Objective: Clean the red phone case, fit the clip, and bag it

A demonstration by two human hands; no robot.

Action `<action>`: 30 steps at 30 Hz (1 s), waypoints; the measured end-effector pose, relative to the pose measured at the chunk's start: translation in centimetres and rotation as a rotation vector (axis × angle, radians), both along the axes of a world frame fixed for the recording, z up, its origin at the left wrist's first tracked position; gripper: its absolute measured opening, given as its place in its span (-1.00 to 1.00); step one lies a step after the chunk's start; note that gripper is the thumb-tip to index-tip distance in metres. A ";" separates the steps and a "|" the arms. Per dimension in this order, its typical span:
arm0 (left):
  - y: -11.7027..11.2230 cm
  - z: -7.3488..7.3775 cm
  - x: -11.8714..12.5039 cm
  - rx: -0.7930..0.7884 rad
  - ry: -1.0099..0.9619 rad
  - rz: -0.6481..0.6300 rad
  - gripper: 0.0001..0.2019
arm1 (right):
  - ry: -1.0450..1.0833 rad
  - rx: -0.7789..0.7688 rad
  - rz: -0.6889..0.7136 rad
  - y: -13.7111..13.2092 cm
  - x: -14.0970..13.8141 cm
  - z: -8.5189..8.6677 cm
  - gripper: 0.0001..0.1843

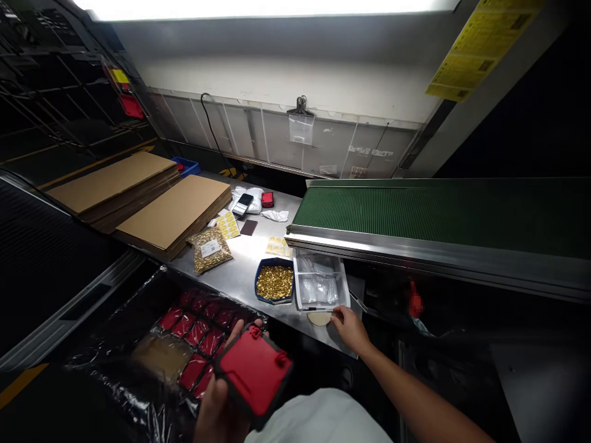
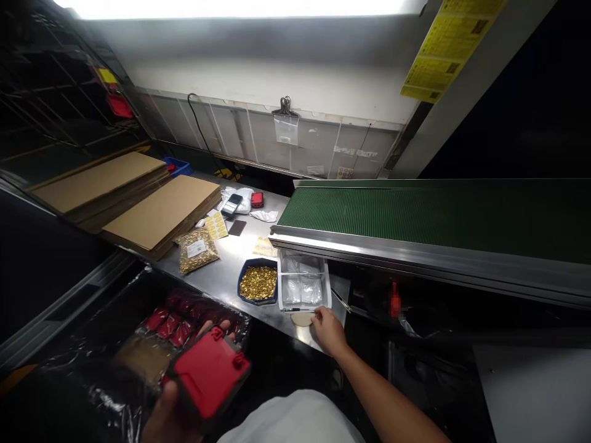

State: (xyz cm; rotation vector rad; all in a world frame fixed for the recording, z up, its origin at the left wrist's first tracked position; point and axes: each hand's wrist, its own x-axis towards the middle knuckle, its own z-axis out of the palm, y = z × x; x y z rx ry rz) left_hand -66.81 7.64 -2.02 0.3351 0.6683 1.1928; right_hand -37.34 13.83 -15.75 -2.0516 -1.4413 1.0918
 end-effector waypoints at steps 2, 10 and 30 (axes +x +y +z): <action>-0.4 -0.8 -1.0 -0.021 -0.205 -0.020 -0.53 | -0.170 0.002 0.022 0.0 1.2 -2.6 -0.76; -1.3 0.1 -0.7 -0.068 -0.196 0.074 -0.52 | -0.430 -0.071 0.300 -0.7 -0.8 -6.3 -0.56; -2.0 3.2 1.2 -0.188 0.094 0.379 -0.14 | 0.060 0.111 0.299 -0.4 -5.9 3.9 -0.75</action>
